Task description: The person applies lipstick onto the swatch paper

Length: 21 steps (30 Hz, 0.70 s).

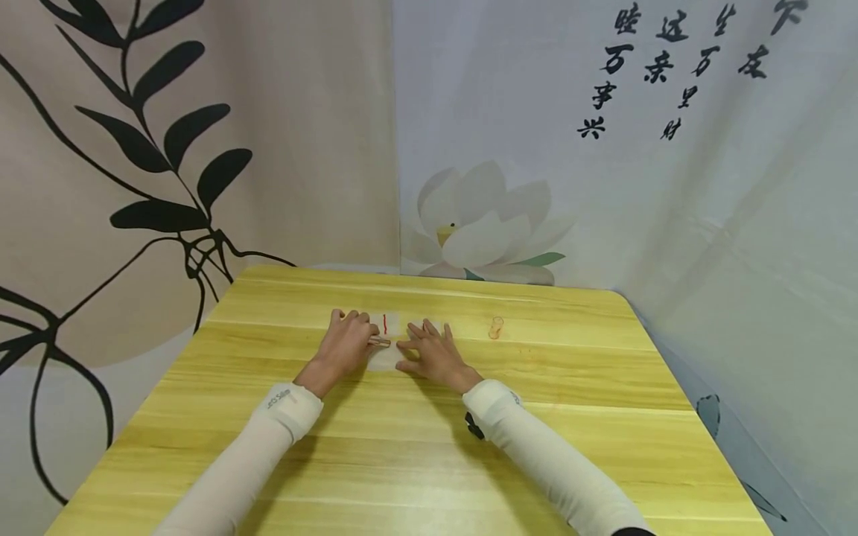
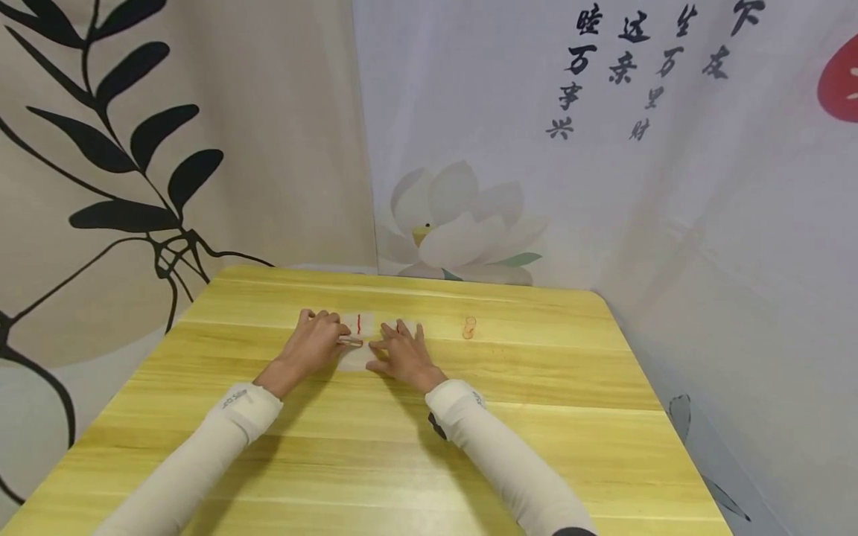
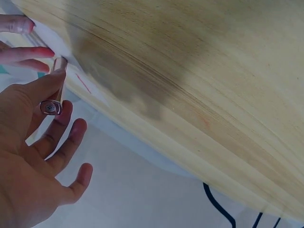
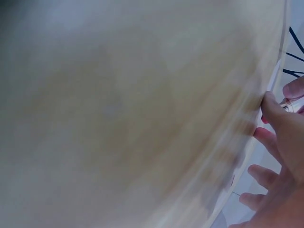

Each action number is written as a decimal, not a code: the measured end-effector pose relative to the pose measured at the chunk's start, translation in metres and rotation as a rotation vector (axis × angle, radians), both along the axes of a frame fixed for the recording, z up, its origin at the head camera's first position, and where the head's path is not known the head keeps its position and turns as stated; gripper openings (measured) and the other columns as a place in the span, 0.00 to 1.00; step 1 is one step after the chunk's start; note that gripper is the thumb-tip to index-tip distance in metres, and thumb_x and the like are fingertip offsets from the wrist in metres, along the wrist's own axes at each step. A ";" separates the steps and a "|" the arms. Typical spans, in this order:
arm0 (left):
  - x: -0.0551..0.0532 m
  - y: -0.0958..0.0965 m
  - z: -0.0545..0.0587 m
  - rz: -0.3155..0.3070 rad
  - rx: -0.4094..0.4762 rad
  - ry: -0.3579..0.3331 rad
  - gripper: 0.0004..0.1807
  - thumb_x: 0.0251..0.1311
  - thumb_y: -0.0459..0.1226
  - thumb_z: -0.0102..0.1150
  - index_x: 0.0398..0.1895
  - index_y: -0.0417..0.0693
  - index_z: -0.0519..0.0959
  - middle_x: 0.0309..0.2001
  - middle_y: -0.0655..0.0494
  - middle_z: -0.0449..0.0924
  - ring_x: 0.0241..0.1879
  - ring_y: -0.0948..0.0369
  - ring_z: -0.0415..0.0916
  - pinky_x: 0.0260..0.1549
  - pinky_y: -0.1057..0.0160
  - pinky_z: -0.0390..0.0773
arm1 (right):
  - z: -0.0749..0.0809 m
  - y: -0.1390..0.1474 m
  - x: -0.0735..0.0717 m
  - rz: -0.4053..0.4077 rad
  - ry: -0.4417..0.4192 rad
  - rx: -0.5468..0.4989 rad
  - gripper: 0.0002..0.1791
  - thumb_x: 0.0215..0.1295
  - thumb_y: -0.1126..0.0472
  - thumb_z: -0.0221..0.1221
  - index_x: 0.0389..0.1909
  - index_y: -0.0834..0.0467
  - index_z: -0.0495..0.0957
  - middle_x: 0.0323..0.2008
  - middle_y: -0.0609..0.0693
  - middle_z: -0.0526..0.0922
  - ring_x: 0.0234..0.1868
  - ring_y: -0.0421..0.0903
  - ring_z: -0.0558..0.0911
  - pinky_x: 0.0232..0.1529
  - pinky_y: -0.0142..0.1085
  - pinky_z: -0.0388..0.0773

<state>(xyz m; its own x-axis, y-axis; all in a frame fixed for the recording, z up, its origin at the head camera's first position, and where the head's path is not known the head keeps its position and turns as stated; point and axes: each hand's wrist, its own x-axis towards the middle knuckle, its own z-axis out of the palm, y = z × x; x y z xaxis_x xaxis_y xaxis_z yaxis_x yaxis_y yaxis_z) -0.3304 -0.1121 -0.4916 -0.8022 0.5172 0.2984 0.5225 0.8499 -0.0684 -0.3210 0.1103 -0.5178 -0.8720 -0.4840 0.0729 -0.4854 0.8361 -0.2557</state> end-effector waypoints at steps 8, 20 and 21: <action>0.002 0.000 0.000 -0.007 -0.017 0.011 0.08 0.59 0.43 0.77 0.38 0.52 0.90 0.36 0.54 0.83 0.40 0.52 0.80 0.57 0.37 0.69 | 0.000 0.000 0.000 0.002 -0.002 -0.008 0.29 0.72 0.39 0.62 0.68 0.46 0.79 0.78 0.57 0.63 0.80 0.65 0.55 0.73 0.71 0.44; 0.009 -0.001 0.001 -0.023 -0.006 0.011 0.06 0.59 0.40 0.77 0.37 0.52 0.91 0.35 0.54 0.83 0.40 0.51 0.80 0.57 0.35 0.69 | 0.001 -0.001 0.001 -0.003 0.000 0.002 0.28 0.71 0.39 0.62 0.68 0.45 0.80 0.78 0.57 0.64 0.80 0.66 0.55 0.73 0.71 0.45; 0.009 -0.001 0.001 -0.023 -0.003 0.011 0.05 0.59 0.40 0.77 0.37 0.52 0.91 0.35 0.54 0.82 0.40 0.51 0.80 0.57 0.35 0.69 | 0.002 -0.001 0.001 -0.003 0.000 0.003 0.28 0.71 0.39 0.63 0.68 0.45 0.80 0.78 0.57 0.64 0.80 0.66 0.55 0.73 0.71 0.45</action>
